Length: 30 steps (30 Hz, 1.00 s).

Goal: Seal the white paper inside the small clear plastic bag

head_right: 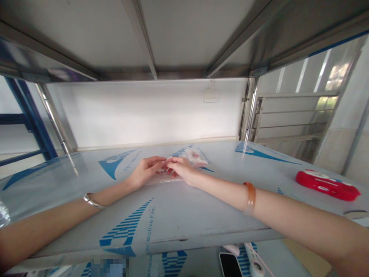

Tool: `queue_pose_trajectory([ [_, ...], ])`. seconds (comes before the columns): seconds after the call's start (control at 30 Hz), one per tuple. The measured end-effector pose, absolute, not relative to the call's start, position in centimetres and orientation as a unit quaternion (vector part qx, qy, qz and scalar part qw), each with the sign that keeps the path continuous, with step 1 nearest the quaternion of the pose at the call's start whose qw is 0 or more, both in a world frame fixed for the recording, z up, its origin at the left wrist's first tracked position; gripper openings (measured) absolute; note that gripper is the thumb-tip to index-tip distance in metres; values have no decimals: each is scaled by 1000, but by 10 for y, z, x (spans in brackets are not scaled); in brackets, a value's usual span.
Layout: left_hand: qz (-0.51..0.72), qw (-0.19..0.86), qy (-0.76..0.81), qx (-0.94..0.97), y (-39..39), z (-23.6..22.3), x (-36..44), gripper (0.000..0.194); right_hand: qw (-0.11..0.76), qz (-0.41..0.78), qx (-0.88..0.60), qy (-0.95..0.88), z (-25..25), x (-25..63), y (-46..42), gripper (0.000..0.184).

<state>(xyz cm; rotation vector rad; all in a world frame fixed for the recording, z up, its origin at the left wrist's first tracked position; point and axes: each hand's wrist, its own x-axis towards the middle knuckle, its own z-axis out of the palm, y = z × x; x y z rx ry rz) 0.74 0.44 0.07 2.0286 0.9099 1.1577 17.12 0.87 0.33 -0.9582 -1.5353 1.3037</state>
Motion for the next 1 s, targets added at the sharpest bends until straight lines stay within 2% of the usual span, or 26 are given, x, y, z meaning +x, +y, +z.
queue_pose_trajectory([
  [0.13, 434, 324, 363, 758, 5, 3, 8, 29, 412, 545, -384, -621, 4, 171, 8, 7],
  [0.27, 434, 330, 369, 752, 4, 7, 11, 25, 424, 547, -385, -611, 2, 170, 9, 13],
  [0.53, 441, 355, 375, 733, 11, 6, 13, 27, 415, 546, -363, -630, 3, 172, 9, 18],
  [0.67, 414, 298, 356, 783, 4, 9, 11, 33, 411, 560, -362, -622, 3, 177, 8, 24],
  [0.83, 369, 187, 335, 847, -13, 12, 10, 29, 414, 567, -371, -608, 5, 180, 4, 27],
  [1.0, 361, 151, 342, 854, -16, 11, 9, 35, 408, 568, -380, -605, 7, 181, 3, 26],
])
